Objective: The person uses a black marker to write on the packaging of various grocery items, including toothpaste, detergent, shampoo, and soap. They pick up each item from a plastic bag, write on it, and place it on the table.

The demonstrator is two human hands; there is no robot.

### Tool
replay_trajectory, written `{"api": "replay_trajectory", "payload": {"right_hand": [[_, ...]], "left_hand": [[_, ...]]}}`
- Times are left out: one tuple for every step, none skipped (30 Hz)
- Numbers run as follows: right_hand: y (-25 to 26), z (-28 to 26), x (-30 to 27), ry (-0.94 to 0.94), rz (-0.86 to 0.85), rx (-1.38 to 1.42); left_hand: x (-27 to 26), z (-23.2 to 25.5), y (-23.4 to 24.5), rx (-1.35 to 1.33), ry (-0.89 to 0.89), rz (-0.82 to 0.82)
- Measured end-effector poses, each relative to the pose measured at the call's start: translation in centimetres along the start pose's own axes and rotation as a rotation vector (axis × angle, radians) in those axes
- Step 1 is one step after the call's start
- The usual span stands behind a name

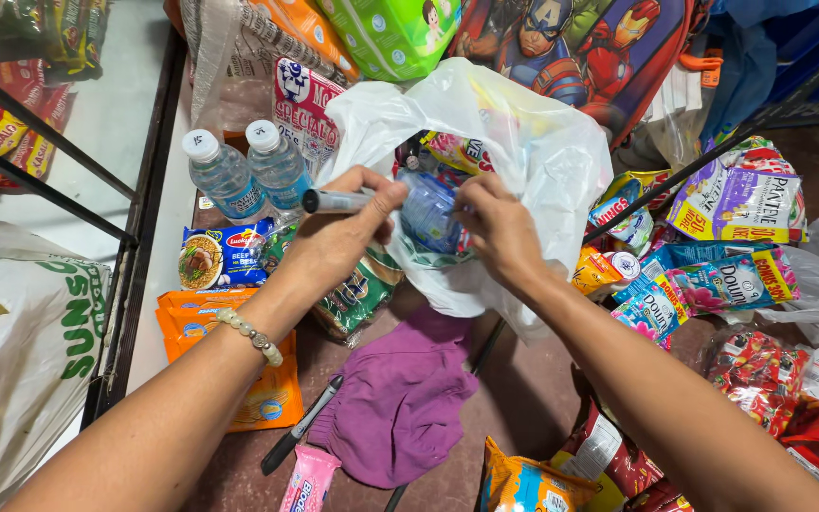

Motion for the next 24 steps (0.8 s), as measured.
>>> {"api": "replay_trajectory", "payload": {"right_hand": [[1.1, -0.3, -0.2, 0.071, 0.091, 0.054], [2.1, -0.5, -0.6, -0.018, 0.070, 0.112], [3.1, -0.8, -1.1, -0.107, 0.048, 0.168], [4.0, -1.1, -1.5, -0.195, 0.024, 0.225], [4.8, -1.5, -1.9, -0.235, 0.051, 0.381], [5.5, -1.9, -2.2, -0.274, 0.077, 0.538], [6.2, -2.3, -2.6, -0.312, 0.103, 0.693], [6.8, -2.8, -2.8, -0.262, 0.122, 0.723], [7.4, -3.2, -3.0, -0.213, 0.139, 0.751], [8.0, -3.7, -3.3, -0.164, 0.157, 0.779], [8.7, -4.1, -3.7, -0.081, 0.160, 0.697], [9.5, -4.6, -4.1, 0.000, 0.164, 0.614], [10.0, -5.1, -4.5, 0.080, 0.166, 0.530], [10.6, -5.6, -4.8, 0.203, 0.166, 0.379], [11.2, -5.9, -5.1, 0.324, 0.165, 0.228], [11.6, -6.4, -5.5, 0.443, 0.164, 0.075], [11.7, -7.0, -6.2, 0.176, -0.067, 0.342], [11.7, -7.7, -7.3, -0.099, -0.298, 0.600], [11.6, -8.3, -8.3, -0.383, -0.533, 0.848], [11.8, -9.0, -8.5, -0.082, -0.385, 0.674], [11.8, -9.7, -9.0, 0.210, -0.236, 0.493], [11.8, -10.3, -9.5, 0.495, -0.084, 0.303], [11.6, -10.6, -10.0, 0.302, -0.030, 0.378], [11.1, -11.0, -10.6, 0.106, 0.023, 0.451]], "left_hand": [[-0.2, 0.3, 0.4, -0.045, -0.034, 0.026], [-0.5, 0.6, 0.7, -0.090, -0.067, 0.052], [-0.7, 0.9, 1.0, -0.109, -0.118, 0.094], [-0.9, 1.2, 1.2, -0.128, -0.168, 0.136], [-1.0, 1.5, 1.3, -0.147, -0.220, 0.176], [-1.2, 1.6, 1.3, -0.194, -0.164, 0.169], [-1.3, 1.7, 1.1, -0.243, -0.109, 0.161], [-1.5, 1.7, 0.8, -0.291, -0.054, 0.152], [-1.7, 1.6, 0.4, -0.309, 0.029, 0.105], [-1.9, 1.5, -0.1, -0.326, 0.111, 0.057], [-2.2, 1.3, -0.7, -0.342, 0.193, 0.010], [-2.5, 1.1, -1.3, -0.422, 0.275, -0.007], [-2.7, 1.0, -2.0, -0.501, 0.357, -0.025], [-2.9, 0.8, -2.6, -0.579, 0.440, -0.042], [-3.1, 0.7, -3.2, -0.640, 0.516, -0.055], [-3.4, 0.5, -3.7, -0.701, 0.592, -0.068], [-3.7, 0.4, -4.0, -0.762, 0.667, -0.081], [-3.9, 0.3, -4.4, -0.772, 0.605, -0.074], [-4.0, 0.1, -4.8, -0.781, 0.544, -0.066], [-4.0, 0.1, -4.9, -0.791, 0.483, -0.059], [-3.9, 0.1, -4.7, -0.776, 0.421, -0.036], [-3.8, 0.2, -4.5, -0.761, 0.359, -0.014], [-3.5, 0.5, -4.2, -0.744, 0.296, 0.008], [-3.3, 0.9, -3.9, -0.695, 0.231, 0.011]]}}
Point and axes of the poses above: each hand's wrist, its own x-axis towards the middle knuckle, its own y-axis out of the back of the hand, z = x × y, the point moved 1 cm from there along x, towards the middle knuckle, and after that the axes turned 13 degrees about -x, right-handed, at the moved point
